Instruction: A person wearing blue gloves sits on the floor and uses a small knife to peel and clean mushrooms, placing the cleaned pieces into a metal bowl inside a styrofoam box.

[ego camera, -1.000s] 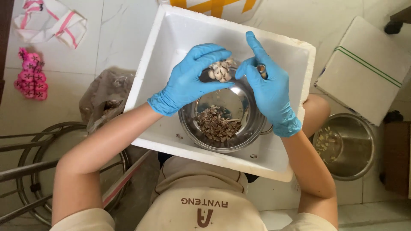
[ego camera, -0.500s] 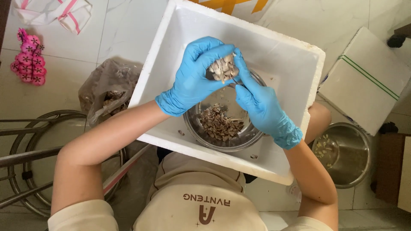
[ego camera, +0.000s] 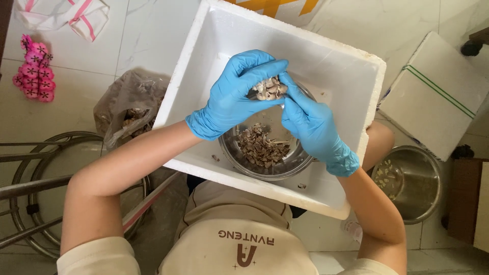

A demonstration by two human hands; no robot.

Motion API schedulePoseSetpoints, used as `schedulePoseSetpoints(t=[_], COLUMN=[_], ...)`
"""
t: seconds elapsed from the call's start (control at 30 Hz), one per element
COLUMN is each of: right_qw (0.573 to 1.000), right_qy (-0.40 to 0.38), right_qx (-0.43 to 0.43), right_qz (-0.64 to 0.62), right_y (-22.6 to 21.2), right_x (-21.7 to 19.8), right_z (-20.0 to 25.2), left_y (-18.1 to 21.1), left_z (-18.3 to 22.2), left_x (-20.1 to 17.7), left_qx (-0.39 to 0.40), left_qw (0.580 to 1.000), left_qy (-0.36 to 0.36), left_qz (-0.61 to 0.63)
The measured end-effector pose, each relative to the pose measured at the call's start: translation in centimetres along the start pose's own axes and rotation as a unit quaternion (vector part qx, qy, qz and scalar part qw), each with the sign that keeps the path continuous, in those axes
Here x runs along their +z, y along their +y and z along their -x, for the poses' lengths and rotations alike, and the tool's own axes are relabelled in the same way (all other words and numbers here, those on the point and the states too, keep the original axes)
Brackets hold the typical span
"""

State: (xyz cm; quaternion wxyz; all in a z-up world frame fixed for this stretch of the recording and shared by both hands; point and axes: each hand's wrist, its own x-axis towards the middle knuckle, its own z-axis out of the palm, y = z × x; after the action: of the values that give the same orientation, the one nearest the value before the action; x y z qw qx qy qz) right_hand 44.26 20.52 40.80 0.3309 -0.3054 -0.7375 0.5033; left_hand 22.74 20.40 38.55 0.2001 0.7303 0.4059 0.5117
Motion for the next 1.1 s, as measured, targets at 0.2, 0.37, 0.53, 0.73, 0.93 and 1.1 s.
schedulePoseSetpoints(t=[0.2, 0.37, 0.53, 0.73, 0.93, 1.1], right_qw=[0.977, 0.980, 0.974, 0.967, 0.967, 0.974], right_qy=[0.063, 0.017, 0.029, 0.048, 0.055, 0.077], right_qx=[0.114, 0.106, 0.108, 0.114, 0.109, 0.089], right_qz=[-0.171, -0.170, -0.196, -0.225, -0.222, -0.196], right_y=[-1.0, -2.3, -1.9, -1.9, -3.3, -1.9], right_x=[0.0, -0.1, -0.2, 0.0, -0.2, -0.7], right_z=[-0.7, -0.9, -0.9, -0.9, -1.4, -1.5], left_y=[-1.1, -0.7, -0.5, -0.7, -0.5, -0.7], left_z=[0.5, 0.5, 0.4, 0.2, 0.3, 0.0], left_x=[0.8, 0.8, 0.6, 0.6, 0.5, 0.0], left_qx=[0.043, 0.046, 0.027, 0.042, 0.024, 0.006], left_qw=[0.998, 0.997, 0.997, 0.996, 0.996, 0.997], left_qy=[0.025, 0.049, 0.026, 0.032, 0.031, 0.032], left_qz=[0.024, 0.046, 0.066, 0.065, 0.083, 0.075])
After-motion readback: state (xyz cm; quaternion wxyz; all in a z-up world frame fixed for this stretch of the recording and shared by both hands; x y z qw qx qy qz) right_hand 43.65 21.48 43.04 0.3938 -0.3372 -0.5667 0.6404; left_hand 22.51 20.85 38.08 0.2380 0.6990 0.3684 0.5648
